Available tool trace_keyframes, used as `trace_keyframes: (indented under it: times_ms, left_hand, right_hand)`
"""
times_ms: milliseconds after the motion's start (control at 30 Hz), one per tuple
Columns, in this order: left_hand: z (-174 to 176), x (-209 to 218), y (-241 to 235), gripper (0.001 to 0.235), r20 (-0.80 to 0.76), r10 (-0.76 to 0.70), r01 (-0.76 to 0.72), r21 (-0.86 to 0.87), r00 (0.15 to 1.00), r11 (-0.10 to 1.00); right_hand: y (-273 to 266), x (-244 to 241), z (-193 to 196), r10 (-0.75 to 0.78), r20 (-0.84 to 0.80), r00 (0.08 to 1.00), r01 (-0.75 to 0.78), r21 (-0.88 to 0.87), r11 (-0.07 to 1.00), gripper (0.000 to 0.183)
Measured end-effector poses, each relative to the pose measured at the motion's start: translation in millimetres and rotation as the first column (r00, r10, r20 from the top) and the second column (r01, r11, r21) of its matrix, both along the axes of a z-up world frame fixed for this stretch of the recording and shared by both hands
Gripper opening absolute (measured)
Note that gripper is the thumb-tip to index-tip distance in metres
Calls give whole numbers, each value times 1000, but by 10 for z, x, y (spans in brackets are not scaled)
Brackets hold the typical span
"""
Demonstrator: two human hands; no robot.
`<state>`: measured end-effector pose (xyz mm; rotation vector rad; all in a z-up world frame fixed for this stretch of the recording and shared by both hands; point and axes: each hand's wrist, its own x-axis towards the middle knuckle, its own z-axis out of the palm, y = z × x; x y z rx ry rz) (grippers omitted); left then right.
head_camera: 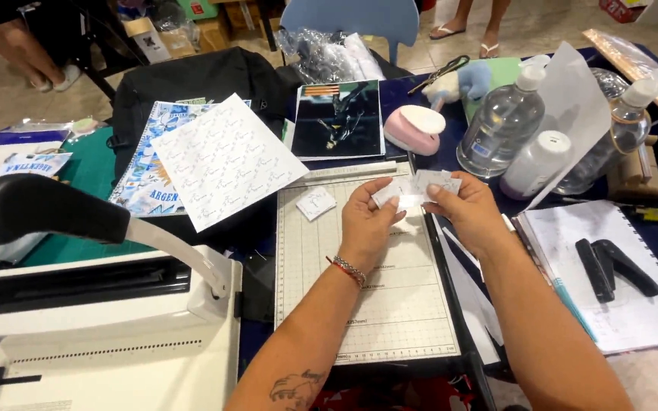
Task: Cutting printed paper strips into small squares using a manual paper cutter and folding them.
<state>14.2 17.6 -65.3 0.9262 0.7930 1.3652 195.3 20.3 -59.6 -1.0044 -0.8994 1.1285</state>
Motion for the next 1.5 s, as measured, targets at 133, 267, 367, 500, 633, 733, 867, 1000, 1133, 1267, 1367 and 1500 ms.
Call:
trace_keyframes:
  times_ms: [133,267,367,500,633,733,867,1000,1133,1267,1367,1500]
  left_hand:
    - [-88,-10,43,34,-65,-3,4,24,998,1000]
    - [211,-33,-83,31,-74,41,-40,23,996,999]
    - [-25,-56,39,31,-126,30,-22,64,992,998]
    - [25,-47,-15,33,-200,9,11,101,980,995]
    - [39,-52,-22,32,-242,-4,27,92,970,995]
    - [65,-39,-43,32,-247,-4,28,92,969,995]
    - [39,-34,-40,33,-246,8,15,91,969,996]
    - [52,-47,-48,33,-274,2,23,90,962,996]
    - [97,-54,-45,29,-277,17,11,98,961,995]
    - [91,-49,-19,26,-218,63,-43,95,974,995]
    - [185,-65,-55,28,-199,70,-52,95,977,994]
    - [142,-100,-146,36,-242,56,-23,140,969,990]
  right_hand:
    - [-3,10,-24,19,73,997,-20,24,1000,22]
    - [-86,42,150,40,139,990,-46,40,998,22]
    - [-122,20,231,-4,-80,997,9,58,998,18]
    - [-123,8,306,-3,-149,989,15,77,997,14]
    - [-31,63,73,26,-77,997,-21,61,998,17]
    - [-20,69,78,22,-110,994,-15,65,998,16]
    - [-155,-11,361,15,-156,988,-4,66,998,12]
    - [-49,79,83,43,-26,999,-42,55,998,20]
    - [-152,-34,297,95,174,980,-103,38,994,16]
    - [-124,-15,254,81,175,981,-88,37,995,19]
    - [-108,64,251,43,200,979,-53,47,997,20]
    - [-208,328,373,-39,255,966,18,86,996,23]
